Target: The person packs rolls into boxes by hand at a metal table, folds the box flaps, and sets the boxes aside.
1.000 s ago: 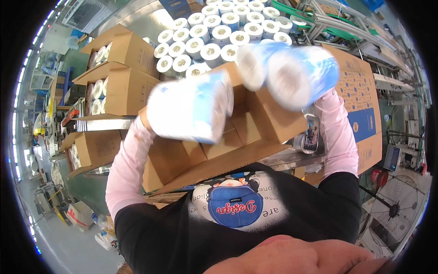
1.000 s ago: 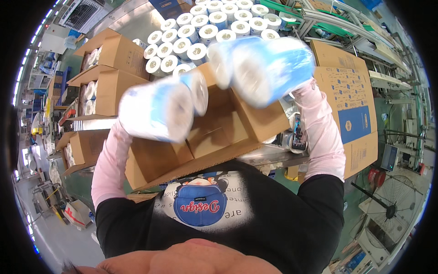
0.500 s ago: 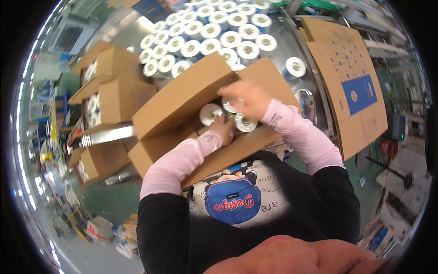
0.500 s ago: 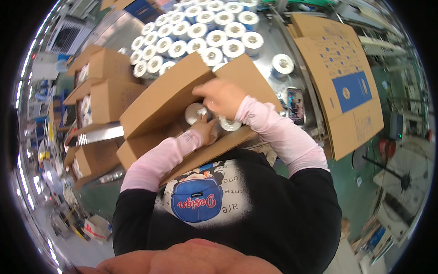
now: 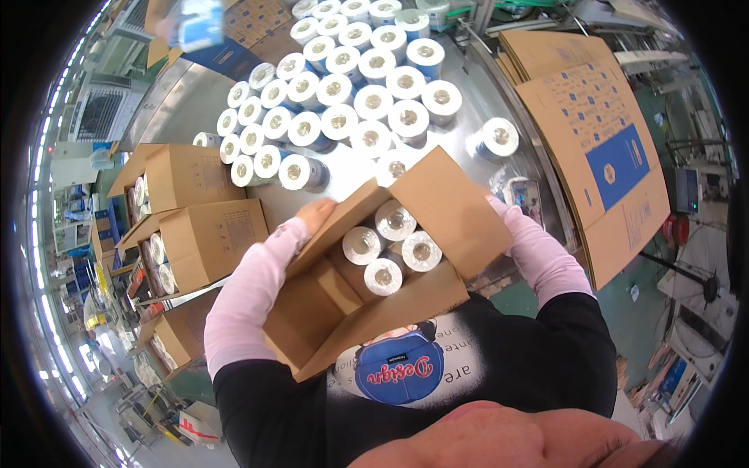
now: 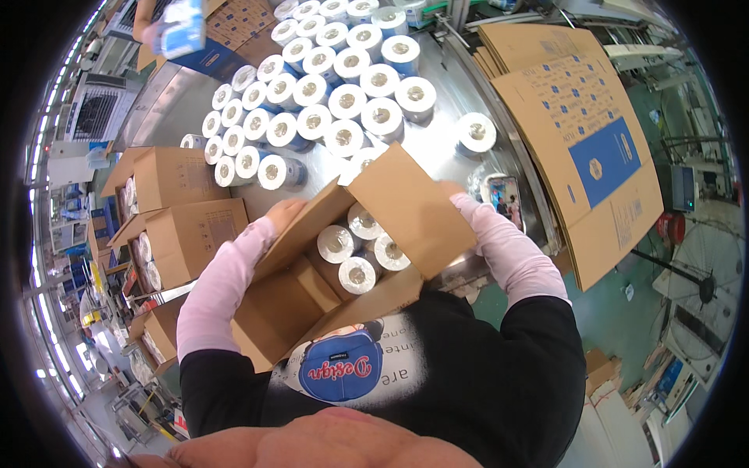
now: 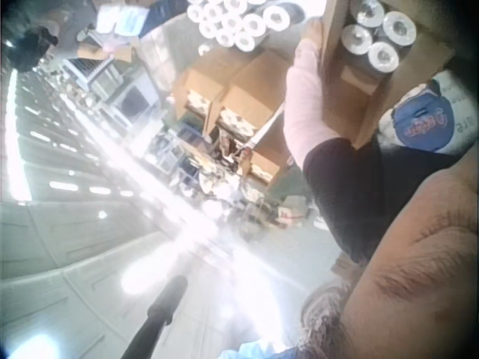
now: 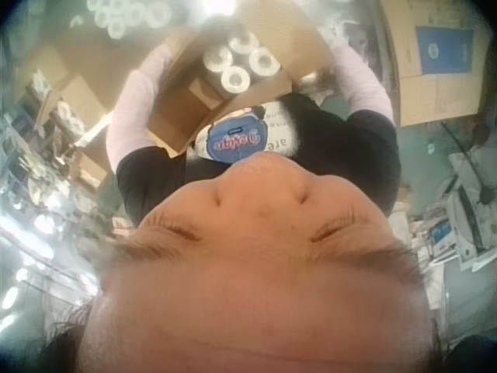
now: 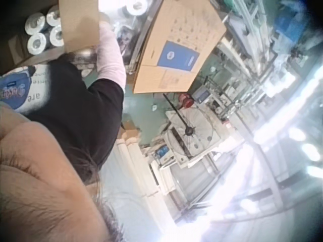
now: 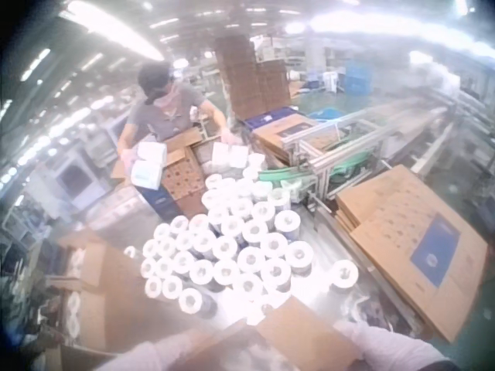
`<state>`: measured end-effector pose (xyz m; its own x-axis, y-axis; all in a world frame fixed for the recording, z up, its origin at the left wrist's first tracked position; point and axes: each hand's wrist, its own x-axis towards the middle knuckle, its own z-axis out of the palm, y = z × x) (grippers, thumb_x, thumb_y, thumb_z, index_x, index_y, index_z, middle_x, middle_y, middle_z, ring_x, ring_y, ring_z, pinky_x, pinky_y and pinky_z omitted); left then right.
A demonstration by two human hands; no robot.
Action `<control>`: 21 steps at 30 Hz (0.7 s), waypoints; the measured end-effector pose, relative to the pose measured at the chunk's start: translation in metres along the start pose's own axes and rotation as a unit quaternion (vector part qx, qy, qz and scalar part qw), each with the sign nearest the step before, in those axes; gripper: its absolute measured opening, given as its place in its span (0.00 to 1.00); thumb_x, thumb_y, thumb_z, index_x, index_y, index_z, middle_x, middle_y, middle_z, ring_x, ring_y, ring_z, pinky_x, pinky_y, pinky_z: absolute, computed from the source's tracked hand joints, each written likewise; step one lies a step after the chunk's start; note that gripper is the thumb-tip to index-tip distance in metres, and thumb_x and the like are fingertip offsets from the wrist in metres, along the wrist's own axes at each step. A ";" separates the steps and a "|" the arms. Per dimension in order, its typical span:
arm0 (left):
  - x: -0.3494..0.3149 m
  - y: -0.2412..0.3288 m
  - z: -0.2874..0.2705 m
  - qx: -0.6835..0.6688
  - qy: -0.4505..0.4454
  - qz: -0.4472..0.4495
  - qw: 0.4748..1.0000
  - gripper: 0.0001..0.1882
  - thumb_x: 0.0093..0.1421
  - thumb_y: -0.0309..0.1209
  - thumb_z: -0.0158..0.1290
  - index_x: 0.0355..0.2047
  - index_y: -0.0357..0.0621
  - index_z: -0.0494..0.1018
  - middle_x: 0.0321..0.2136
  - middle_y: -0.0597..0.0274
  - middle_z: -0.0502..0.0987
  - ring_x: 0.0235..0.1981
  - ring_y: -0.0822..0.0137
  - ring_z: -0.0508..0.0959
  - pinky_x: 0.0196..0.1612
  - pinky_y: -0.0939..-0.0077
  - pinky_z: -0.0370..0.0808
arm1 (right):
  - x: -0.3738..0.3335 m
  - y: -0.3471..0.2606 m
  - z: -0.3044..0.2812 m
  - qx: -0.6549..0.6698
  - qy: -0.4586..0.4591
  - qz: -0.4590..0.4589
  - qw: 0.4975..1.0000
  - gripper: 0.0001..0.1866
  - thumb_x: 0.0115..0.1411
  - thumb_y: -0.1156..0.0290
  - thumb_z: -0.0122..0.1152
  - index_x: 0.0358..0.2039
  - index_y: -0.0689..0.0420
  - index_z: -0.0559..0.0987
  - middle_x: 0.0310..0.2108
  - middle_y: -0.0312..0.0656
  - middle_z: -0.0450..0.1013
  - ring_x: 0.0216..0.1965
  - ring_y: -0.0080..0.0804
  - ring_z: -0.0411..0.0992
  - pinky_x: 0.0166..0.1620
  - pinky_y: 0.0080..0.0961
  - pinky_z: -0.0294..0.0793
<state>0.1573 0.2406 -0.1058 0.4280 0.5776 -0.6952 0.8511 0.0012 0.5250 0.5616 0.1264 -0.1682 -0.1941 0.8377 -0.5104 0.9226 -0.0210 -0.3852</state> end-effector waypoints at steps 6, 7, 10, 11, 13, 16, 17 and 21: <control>0.116 0.067 0.026 0.193 0.196 0.152 0.949 0.36 0.50 0.46 0.63 0.60 0.60 0.66 0.59 0.39 0.61 0.60 0.41 0.61 0.63 0.56 0.60 | 0.105 -0.037 -0.091 -0.086 0.068 -0.132 0.985 0.17 0.55 0.70 0.55 0.47 0.49 0.74 0.54 0.45 0.65 0.59 0.42 0.63 0.54 0.36 0.70; 0.129 0.087 0.027 0.229 0.198 0.113 0.946 0.36 0.47 0.48 0.64 0.58 0.60 0.68 0.53 0.41 0.65 0.55 0.42 0.65 0.59 0.54 0.64 | 0.121 -0.027 -0.088 -0.124 0.102 -0.174 0.971 0.19 0.55 0.71 0.55 0.50 0.47 0.73 0.56 0.45 0.64 0.61 0.41 0.61 0.57 0.38 0.67; 0.148 0.109 0.027 0.336 0.216 0.120 0.909 0.30 0.45 0.45 0.63 0.50 0.57 0.71 0.43 0.48 0.70 0.49 0.47 0.68 0.51 0.54 0.67 | 0.155 -0.013 -0.076 -0.215 0.113 -0.243 0.939 0.27 0.59 0.72 0.50 0.59 0.35 0.69 0.63 0.46 0.58 0.69 0.39 0.49 0.65 0.50 0.53; 0.151 0.099 0.031 0.347 0.230 0.134 0.899 0.27 0.45 0.43 0.63 0.47 0.57 0.72 0.42 0.49 0.70 0.47 0.48 0.69 0.49 0.54 0.67 | 0.159 -0.021 -0.079 -0.235 0.093 -0.250 0.935 0.26 0.60 0.71 0.49 0.60 0.35 0.69 0.64 0.46 0.58 0.69 0.40 0.49 0.65 0.52 0.52; 0.162 0.078 0.048 0.331 0.264 0.151 0.893 0.22 0.44 0.39 0.62 0.42 0.55 0.76 0.39 0.50 0.71 0.46 0.48 0.70 0.46 0.52 0.69 | 0.165 -0.037 -0.089 -0.280 0.062 -0.273 0.918 0.26 0.62 0.69 0.47 0.60 0.34 0.69 0.64 0.47 0.57 0.69 0.42 0.49 0.65 0.56 0.49; 0.157 0.111 0.033 0.287 0.125 0.037 0.949 0.24 0.44 0.44 0.64 0.43 0.55 0.77 0.50 0.46 0.68 0.56 0.47 0.64 0.53 0.44 0.62 | 0.163 -0.014 -0.072 -0.351 0.003 -0.268 0.897 0.22 0.64 0.63 0.45 0.58 0.35 0.71 0.67 0.51 0.52 0.70 0.46 0.45 0.64 0.64 0.42; 0.148 0.118 0.029 0.300 0.127 0.034 0.945 0.29 0.45 0.47 0.64 0.49 0.58 0.74 0.48 0.47 0.69 0.56 0.49 0.66 0.53 0.43 0.63 | 0.163 -0.010 -0.070 -0.351 -0.035 -0.234 0.906 0.24 0.60 0.61 0.53 0.59 0.37 0.70 0.68 0.51 0.50 0.71 0.45 0.41 0.65 0.64 0.41; 0.148 0.105 0.043 0.262 0.188 0.000 0.947 0.25 0.45 0.43 0.64 0.45 0.55 0.76 0.47 0.48 0.70 0.54 0.49 0.67 0.55 0.45 0.62 | 0.158 -0.013 -0.038 -0.318 0.115 -0.263 0.903 0.19 0.47 0.66 0.63 0.43 0.49 0.79 0.53 0.53 0.65 0.62 0.51 0.56 0.63 0.55 0.52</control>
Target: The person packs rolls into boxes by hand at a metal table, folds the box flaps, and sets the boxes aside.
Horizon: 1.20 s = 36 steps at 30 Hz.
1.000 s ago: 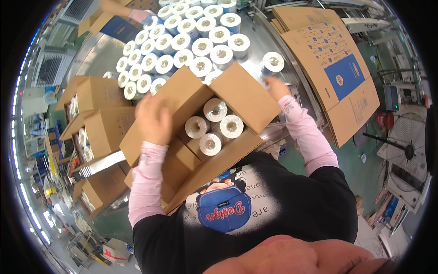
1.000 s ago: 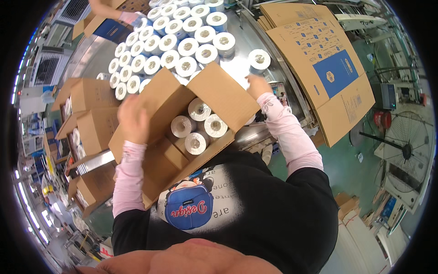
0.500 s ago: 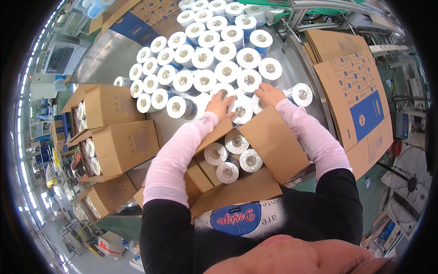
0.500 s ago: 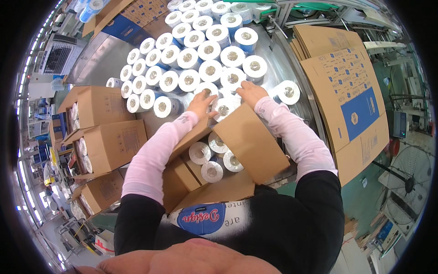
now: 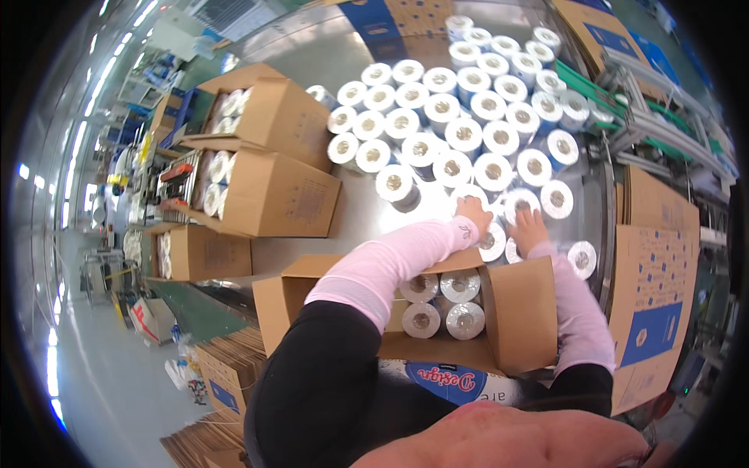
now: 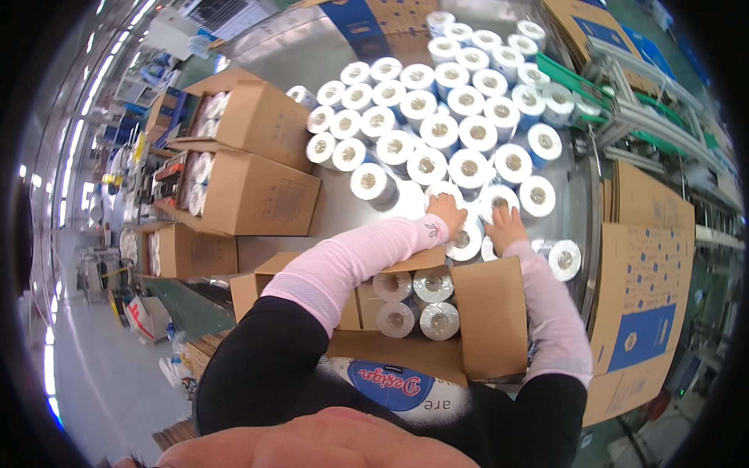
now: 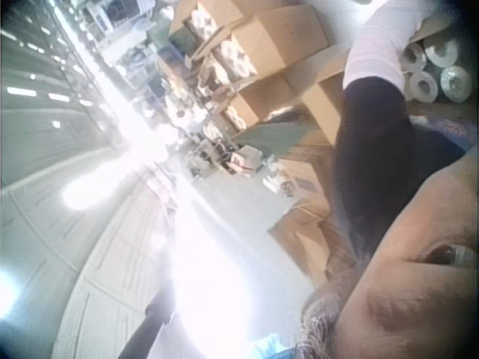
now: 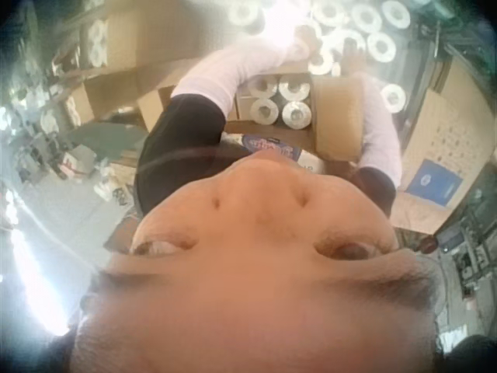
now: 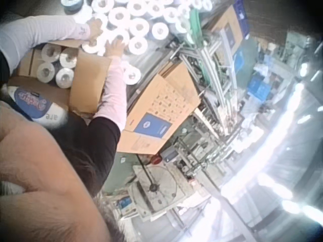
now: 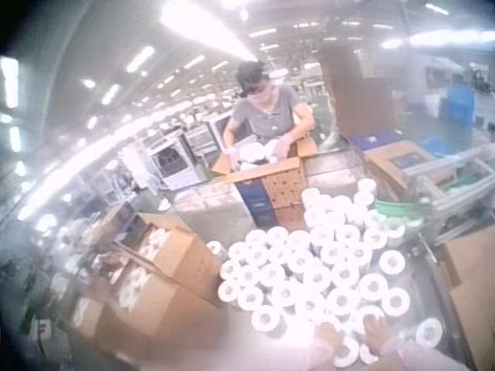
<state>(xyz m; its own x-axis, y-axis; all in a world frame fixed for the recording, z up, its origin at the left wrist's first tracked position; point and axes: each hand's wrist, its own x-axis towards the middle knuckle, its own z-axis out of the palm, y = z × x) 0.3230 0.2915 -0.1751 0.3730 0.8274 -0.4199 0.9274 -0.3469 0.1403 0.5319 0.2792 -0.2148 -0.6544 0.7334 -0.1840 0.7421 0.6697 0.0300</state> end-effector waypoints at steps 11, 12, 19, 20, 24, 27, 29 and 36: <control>-0.053 -0.110 -0.039 -0.408 0.011 -0.151 0.900 0.27 0.41 0.51 0.63 0.35 0.43 0.80 0.34 0.55 0.82 0.34 0.61 0.81 0.40 0.71 0.76 | -0.102 -0.065 -0.029 0.113 0.077 0.176 0.975 0.11 0.54 0.65 0.58 0.35 0.56 0.79 0.35 0.46 0.73 0.39 0.40 0.72 0.43 0.43 0.70; -0.057 -0.121 -0.046 -0.461 0.061 -0.131 0.875 0.22 0.43 0.47 0.63 0.33 0.45 0.80 0.34 0.56 0.82 0.31 0.63 0.81 0.37 0.72 0.77 | -0.108 -0.050 -0.023 0.170 0.082 0.218 0.958 0.11 0.55 0.65 0.58 0.35 0.56 0.79 0.35 0.46 0.74 0.39 0.40 0.72 0.43 0.42 0.70; -0.186 -0.173 -0.148 -0.815 0.203 0.139 0.524 0.23 0.63 0.33 0.51 0.57 0.41 0.66 0.51 0.55 0.74 0.52 0.62 0.76 0.56 0.65 0.73 | -0.135 0.027 -0.127 0.761 0.339 0.192 0.519 0.11 0.58 0.67 0.57 0.38 0.57 0.79 0.37 0.43 0.76 0.39 0.34 0.74 0.43 0.35 0.73; -0.219 -0.180 -0.151 -0.817 0.173 0.147 0.530 0.24 0.63 0.35 0.52 0.57 0.41 0.66 0.51 0.56 0.75 0.51 0.63 0.76 0.54 0.67 0.74 | -0.129 0.014 -0.164 0.796 0.319 0.126 0.498 0.11 0.58 0.67 0.57 0.38 0.57 0.79 0.37 0.43 0.76 0.39 0.33 0.74 0.43 0.34 0.73; -0.352 -0.195 -0.127 -0.569 0.207 0.191 0.773 0.20 0.60 0.33 0.56 0.52 0.41 0.70 0.49 0.61 0.76 0.46 0.68 0.77 0.49 0.72 0.74 | -0.097 -0.066 -0.287 0.827 0.066 -0.043 0.556 0.11 0.60 0.67 0.57 0.40 0.58 0.79 0.38 0.42 0.78 0.39 0.30 0.75 0.43 0.30 0.74; -0.447 -0.177 -0.119 -0.666 0.080 0.074 0.738 0.16 0.52 0.32 0.62 0.41 0.42 0.74 0.43 0.60 0.76 0.43 0.64 0.76 0.47 0.72 0.73 | -0.037 -0.163 -0.305 0.639 -0.302 -0.069 0.704 0.12 0.58 0.72 0.59 0.42 0.59 0.79 0.39 0.38 0.79 0.40 0.24 0.76 0.44 0.24 0.76; -0.479 -0.161 -0.125 -0.486 0.110 0.097 0.862 0.17 0.46 0.33 0.63 0.37 0.43 0.75 0.38 0.58 0.75 0.42 0.61 0.75 0.46 0.69 0.73 | 0.004 -0.221 -0.213 0.523 -0.252 -0.280 0.765 0.13 0.56 0.73 0.58 0.43 0.57 0.79 0.38 0.39 0.79 0.42 0.31 0.77 0.46 0.29 0.76; -0.490 -0.110 -0.088 0.031 0.065 0.022 0.997 0.21 0.37 0.31 0.63 0.36 0.46 0.78 0.38 0.49 0.71 0.45 0.49 0.71 0.48 0.62 0.71 | 0.024 -0.391 -0.153 0.060 -0.058 -0.288 0.954 0.20 0.53 0.62 0.58 0.47 0.52 0.79 0.49 0.54 0.70 0.55 0.51 0.65 0.56 0.46 0.59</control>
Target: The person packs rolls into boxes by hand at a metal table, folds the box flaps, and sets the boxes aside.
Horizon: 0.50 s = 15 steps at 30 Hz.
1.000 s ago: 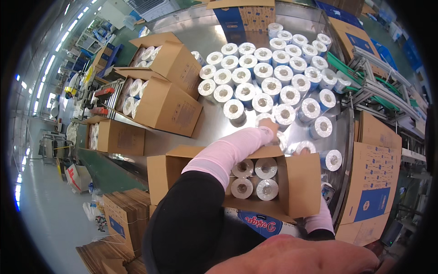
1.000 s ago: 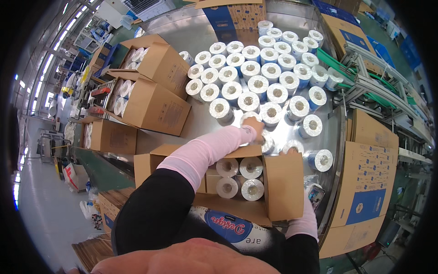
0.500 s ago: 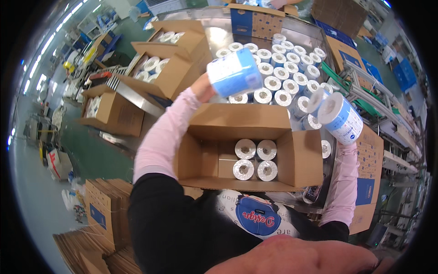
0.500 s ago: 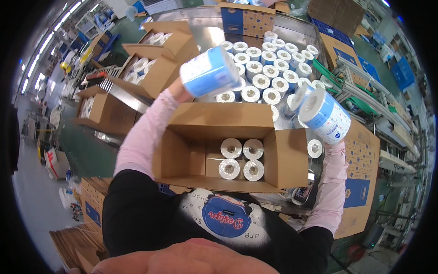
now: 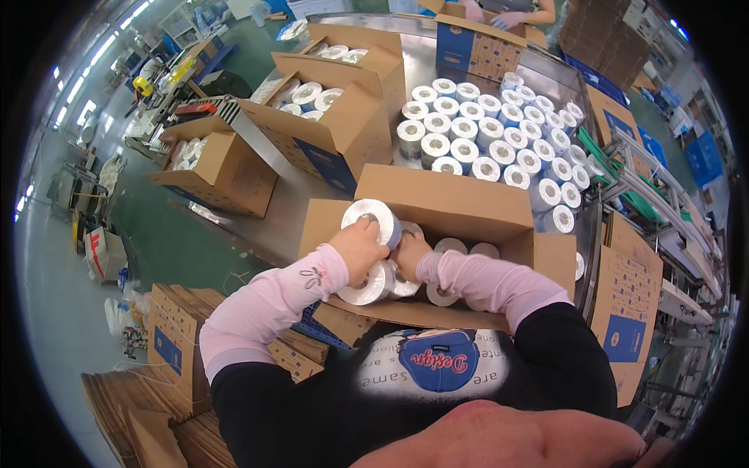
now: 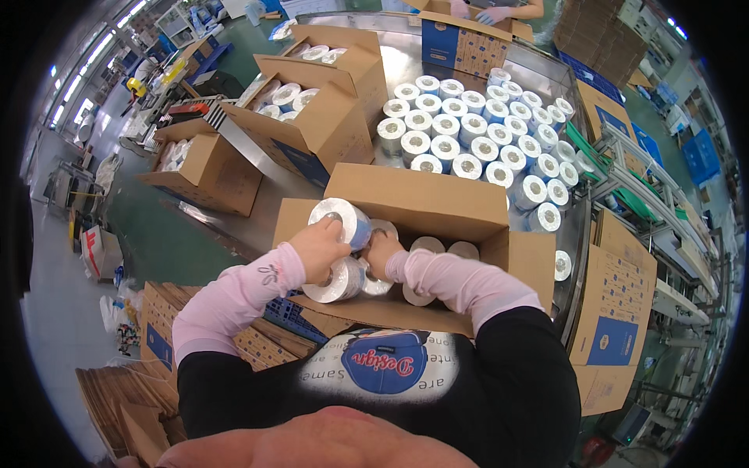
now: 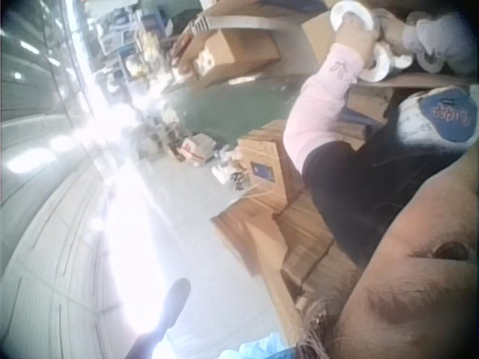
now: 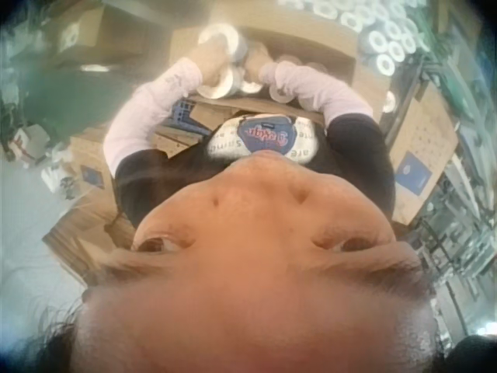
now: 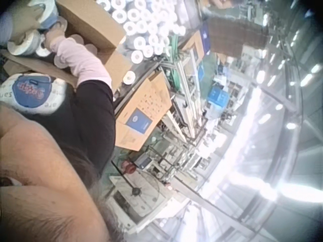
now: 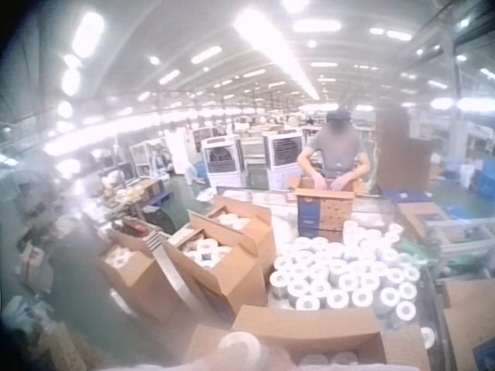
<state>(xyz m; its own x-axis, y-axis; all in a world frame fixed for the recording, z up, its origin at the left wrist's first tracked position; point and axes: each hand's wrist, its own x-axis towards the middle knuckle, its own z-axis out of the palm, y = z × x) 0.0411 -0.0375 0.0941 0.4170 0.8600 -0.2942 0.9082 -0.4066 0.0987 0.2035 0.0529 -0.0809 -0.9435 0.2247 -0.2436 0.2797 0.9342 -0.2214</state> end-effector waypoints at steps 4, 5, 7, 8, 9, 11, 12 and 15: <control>0.033 0.000 0.024 0.064 -0.141 -0.010 0.988 0.22 0.41 0.35 0.64 0.40 0.47 0.80 0.42 0.46 0.73 0.47 0.51 0.72 0.51 0.63 0.72 | -0.003 0.004 0.060 -0.081 -0.110 0.073 0.988 0.23 0.52 0.56 0.61 0.48 0.49 0.79 0.53 0.51 0.67 0.60 0.48 0.61 0.59 0.46 0.55; 0.038 -0.005 0.046 0.045 -0.140 -0.014 0.989 0.21 0.41 0.32 0.63 0.40 0.48 0.79 0.43 0.47 0.73 0.49 0.50 0.71 0.52 0.62 0.72 | -0.005 0.003 0.049 -0.054 -0.147 0.059 0.986 0.25 0.51 0.54 0.62 0.50 0.49 0.78 0.54 0.52 0.67 0.59 0.50 0.61 0.60 0.45 0.57; 0.066 -0.015 0.112 0.010 -0.142 -0.030 0.989 0.21 0.43 0.31 0.63 0.42 0.49 0.79 0.46 0.48 0.72 0.52 0.51 0.70 0.53 0.62 0.72 | -0.011 0.021 0.027 0.026 -0.228 0.038 0.973 0.31 0.49 0.50 0.63 0.54 0.49 0.76 0.55 0.55 0.66 0.59 0.52 0.63 0.59 0.43 0.61; 0.091 -0.020 0.140 0.032 -0.215 -0.027 0.976 0.20 0.46 0.31 0.62 0.43 0.50 0.79 0.49 0.49 0.72 0.53 0.51 0.71 0.52 0.61 0.73 | -0.015 0.035 0.026 0.089 -0.263 0.026 0.960 0.35 0.48 0.48 0.64 0.56 0.49 0.74 0.56 0.56 0.65 0.58 0.53 0.64 0.59 0.42 0.64; 0.100 -0.034 0.189 0.052 -0.260 -0.021 0.964 0.21 0.47 0.32 0.62 0.44 0.50 0.79 0.50 0.50 0.73 0.53 0.50 0.72 0.52 0.60 0.73 | -0.028 0.039 0.013 0.145 -0.180 -0.004 0.973 0.36 0.49 0.48 0.64 0.57 0.50 0.72 0.56 0.56 0.66 0.57 0.52 0.66 0.59 0.41 0.66; 0.126 -0.047 0.214 0.138 -0.372 0.066 0.916 0.24 0.48 0.33 0.62 0.48 0.49 0.77 0.50 0.50 0.75 0.52 0.49 0.74 0.53 0.59 0.72 | -0.063 0.060 -0.040 0.155 -0.002 -0.091 0.984 0.27 0.52 0.61 0.62 0.54 0.50 0.75 0.51 0.49 0.70 0.54 0.48 0.68 0.56 0.40 0.69; 0.137 -0.043 0.177 0.018 -0.315 0.039 0.948 0.27 0.48 0.34 0.62 0.51 0.47 0.74 0.49 0.51 0.76 0.51 0.50 0.75 0.53 0.60 0.72 | -0.089 0.078 -0.074 0.128 0.074 -0.099 0.984 0.23 0.51 0.67 0.62 0.50 0.51 0.77 0.48 0.45 0.73 0.52 0.45 0.70 0.55 0.39 0.69; 0.142 -0.057 0.085 -0.416 -0.043 0.041 0.907 0.23 0.55 0.29 0.58 0.52 0.40 0.72 0.44 0.54 0.79 0.45 0.62 0.78 0.50 0.69 0.74 | -0.161 0.123 -0.113 0.034 0.323 0.097 0.941 0.23 0.50 0.71 0.61 0.49 0.54 0.75 0.51 0.48 0.71 0.53 0.46 0.68 0.56 0.38 0.68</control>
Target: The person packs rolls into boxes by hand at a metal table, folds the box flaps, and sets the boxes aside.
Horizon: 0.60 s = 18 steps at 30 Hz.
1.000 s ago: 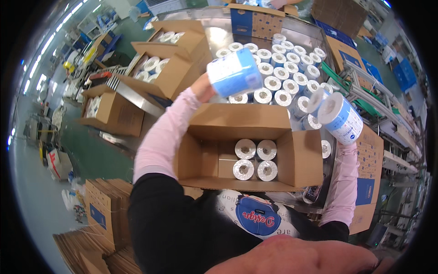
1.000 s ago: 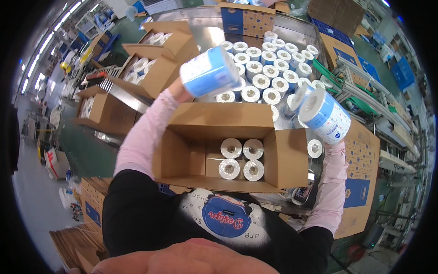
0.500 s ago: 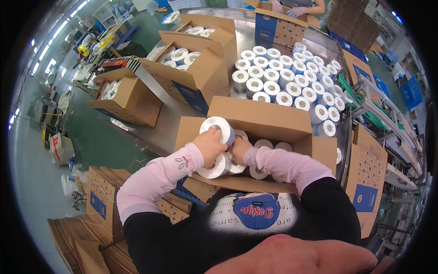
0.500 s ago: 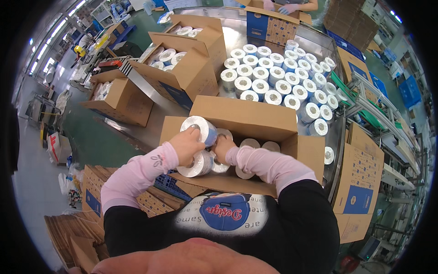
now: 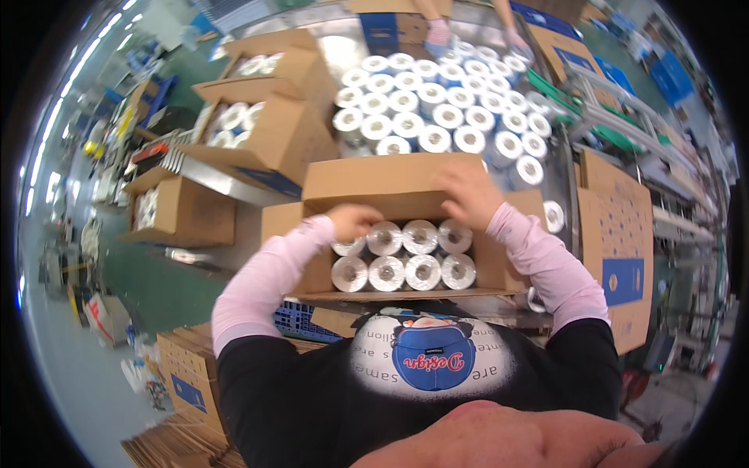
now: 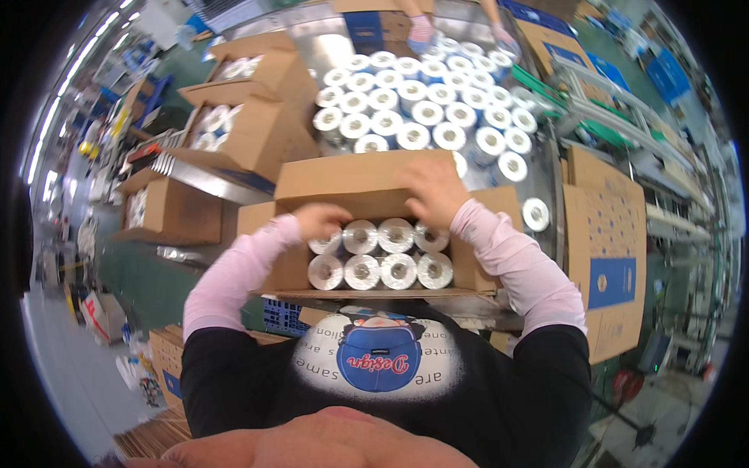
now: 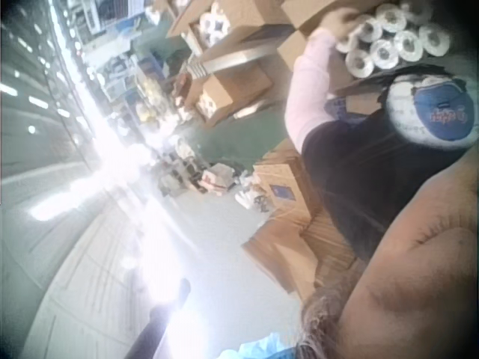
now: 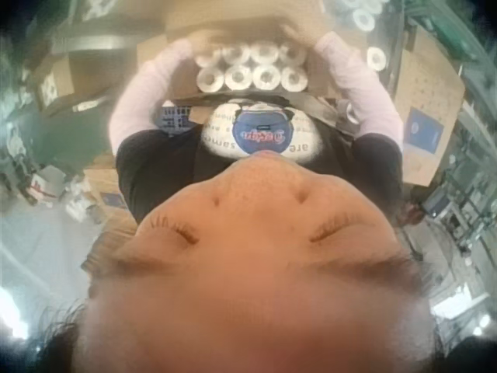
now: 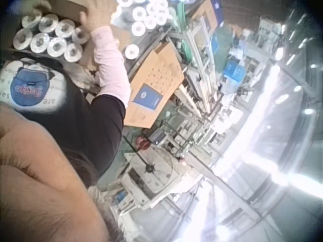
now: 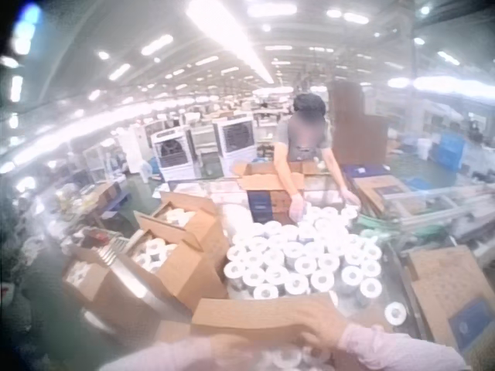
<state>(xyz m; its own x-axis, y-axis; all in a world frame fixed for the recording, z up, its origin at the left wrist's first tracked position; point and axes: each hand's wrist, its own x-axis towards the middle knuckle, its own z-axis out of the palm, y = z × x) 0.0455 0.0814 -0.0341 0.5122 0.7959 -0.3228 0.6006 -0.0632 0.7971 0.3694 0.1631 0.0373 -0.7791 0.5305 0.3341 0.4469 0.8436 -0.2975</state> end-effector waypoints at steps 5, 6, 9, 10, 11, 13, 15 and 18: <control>0.082 0.019 -0.082 0.035 0.234 -0.091 0.967 0.15 0.58 0.28 0.51 0.46 0.42 0.75 0.39 0.52 0.79 0.41 0.64 0.79 0.44 0.69 0.75 | -0.084 0.042 0.042 0.132 0.013 0.252 0.959 0.21 0.53 0.72 0.56 0.50 0.57 0.74 0.54 0.45 0.71 0.56 0.44 0.68 0.60 0.35 0.66; 0.098 -0.010 -0.078 0.176 0.254 -0.105 0.945 0.15 0.58 0.31 0.53 0.45 0.44 0.75 0.40 0.51 0.78 0.43 0.60 0.78 0.48 0.66 0.74 | -0.075 0.031 0.039 0.136 0.057 0.218 0.965 0.19 0.54 0.72 0.55 0.48 0.57 0.75 0.50 0.45 0.73 0.55 0.43 0.70 0.59 0.36 0.68; 0.159 -0.046 -0.013 0.343 0.113 -0.203 0.910 0.26 0.54 0.39 0.59 0.54 0.55 0.70 0.57 0.48 0.66 0.59 0.49 0.66 0.61 0.58 0.64 | -0.076 0.042 0.051 0.215 0.116 0.257 0.935 0.12 0.56 0.72 0.55 0.40 0.57 0.80 0.42 0.46 0.77 0.51 0.44 0.72 0.55 0.35 0.70; 0.179 -0.050 0.001 0.343 0.115 -0.171 0.916 0.27 0.54 0.40 0.60 0.55 0.56 0.69 0.60 0.48 0.62 0.61 0.49 0.62 0.62 0.56 0.62 | -0.080 0.050 0.056 0.281 0.127 0.308 0.900 0.12 0.56 0.72 0.56 0.40 0.57 0.80 0.41 0.46 0.77 0.50 0.45 0.72 0.55 0.35 0.70; 0.196 -0.053 0.010 0.344 0.120 -0.141 0.920 0.29 0.54 0.40 0.60 0.56 0.57 0.68 0.62 0.49 0.59 0.63 0.48 0.59 0.63 0.54 0.59 | -0.082 0.061 0.062 0.345 0.138 0.352 0.859 0.11 0.56 0.71 0.57 0.39 0.57 0.80 0.39 0.46 0.78 0.49 0.45 0.73 0.54 0.35 0.70; 0.227 -0.063 0.012 0.358 0.178 -0.129 0.907 0.30 0.52 0.40 0.60 0.57 0.57 0.68 0.64 0.49 0.56 0.65 0.48 0.55 0.64 0.52 0.57 | -0.082 0.095 0.075 0.344 0.132 0.387 0.845 0.13 0.56 0.70 0.58 0.41 0.56 0.81 0.41 0.46 0.77 0.50 0.46 0.72 0.55 0.36 0.70; 0.260 -0.078 -0.006 0.382 0.278 -0.166 0.865 0.32 0.49 0.39 0.61 0.56 0.56 0.68 0.63 0.49 0.57 0.65 0.49 0.56 0.64 0.52 0.58 | -0.074 0.152 0.089 0.216 0.097 0.369 0.899 0.16 0.55 0.69 0.60 0.46 0.53 0.80 0.47 0.47 0.75 0.54 0.48 0.69 0.57 0.37 0.68; 0.292 -0.063 -0.046 0.372 0.166 -0.276 0.870 0.26 0.53 0.41 0.60 0.53 0.55 0.71 0.64 0.50 0.56 0.66 0.48 0.54 0.65 0.55 0.56 | -0.049 0.209 0.098 0.056 -0.107 0.242 0.963 0.27 0.54 0.67 0.61 0.57 0.42 0.73 0.66 0.49 0.56 0.69 0.51 0.46 0.66 0.46 0.52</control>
<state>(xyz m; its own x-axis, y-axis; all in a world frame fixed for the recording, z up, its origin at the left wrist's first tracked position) 0.1287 0.3461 -0.1552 -0.1133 0.9510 -0.2875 0.9935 0.1110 -0.0244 0.4583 0.3054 -0.1291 -0.5692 0.8203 -0.0562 0.7393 0.4807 -0.4715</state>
